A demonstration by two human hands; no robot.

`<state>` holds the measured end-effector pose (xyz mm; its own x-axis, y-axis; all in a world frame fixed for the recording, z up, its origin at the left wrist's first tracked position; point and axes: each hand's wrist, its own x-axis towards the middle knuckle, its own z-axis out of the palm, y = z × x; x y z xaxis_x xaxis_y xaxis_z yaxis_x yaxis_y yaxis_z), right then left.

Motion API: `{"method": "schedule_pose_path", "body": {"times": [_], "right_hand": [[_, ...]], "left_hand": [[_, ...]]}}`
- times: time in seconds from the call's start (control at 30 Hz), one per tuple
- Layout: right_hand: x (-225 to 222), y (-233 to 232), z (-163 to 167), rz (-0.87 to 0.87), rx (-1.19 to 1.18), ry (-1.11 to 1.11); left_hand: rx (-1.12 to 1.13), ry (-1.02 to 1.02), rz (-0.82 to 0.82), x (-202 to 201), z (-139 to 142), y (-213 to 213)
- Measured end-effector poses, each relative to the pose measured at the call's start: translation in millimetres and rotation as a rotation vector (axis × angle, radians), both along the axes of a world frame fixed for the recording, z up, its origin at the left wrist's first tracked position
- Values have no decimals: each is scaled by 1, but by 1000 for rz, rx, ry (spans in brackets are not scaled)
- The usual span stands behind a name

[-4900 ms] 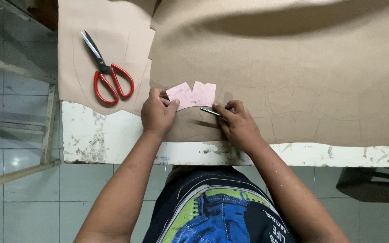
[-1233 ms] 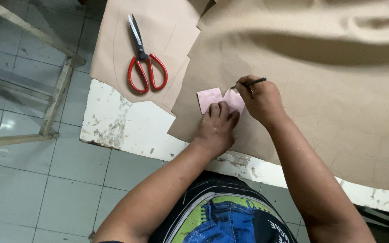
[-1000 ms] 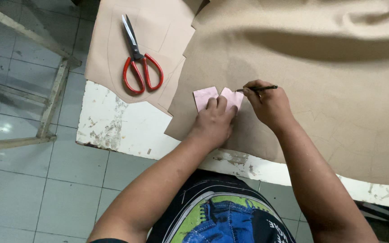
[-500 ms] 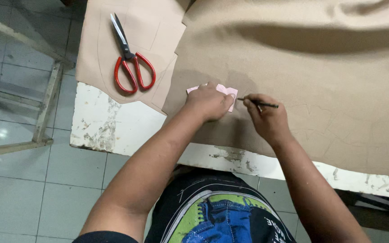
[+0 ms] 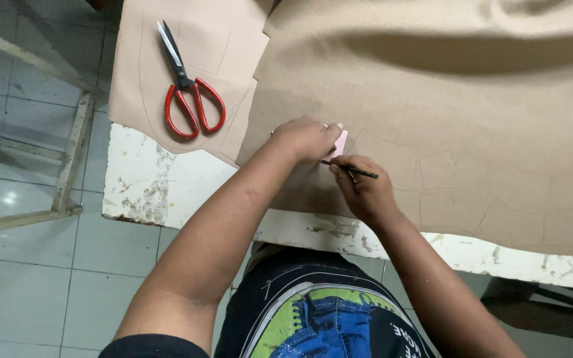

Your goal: The person places a small pink paper pattern piece on a large tan leather sheet and traces around its edges with a pen, repositioning the pattern and smoothing the leather between traces. Scissors rest on the table nearby.

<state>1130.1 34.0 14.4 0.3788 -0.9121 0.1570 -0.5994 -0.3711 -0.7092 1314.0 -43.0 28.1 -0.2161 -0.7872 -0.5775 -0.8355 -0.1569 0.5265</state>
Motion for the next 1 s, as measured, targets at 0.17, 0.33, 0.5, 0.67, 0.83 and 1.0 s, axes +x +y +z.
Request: {"method": "schedule_pose_path", "body": {"times": [0.17, 0.33, 0.5, 0.67, 0.83, 1.0], "right_hand": [[36, -3, -14, 185, 65, -181], [38, 6, -10, 231, 106, -284], [-37, 43, 0, -6, 252, -349], [-169, 104, -19, -494, 156, -131], [-305, 175, -39, -993, 138, 108], [-427, 212, -12, -1246, 0, 208]], "left_hand": [[69, 105, 50, 2, -5, -6], [62, 18, 27, -2, -16, -5], [-405, -24, 58, -3, -38, 47], [-829, -110, 120, -37, -65, 100], [-914, -243, 96, -47, -89, 118], [-872, -296, 41, -50, -93, 126]]}}
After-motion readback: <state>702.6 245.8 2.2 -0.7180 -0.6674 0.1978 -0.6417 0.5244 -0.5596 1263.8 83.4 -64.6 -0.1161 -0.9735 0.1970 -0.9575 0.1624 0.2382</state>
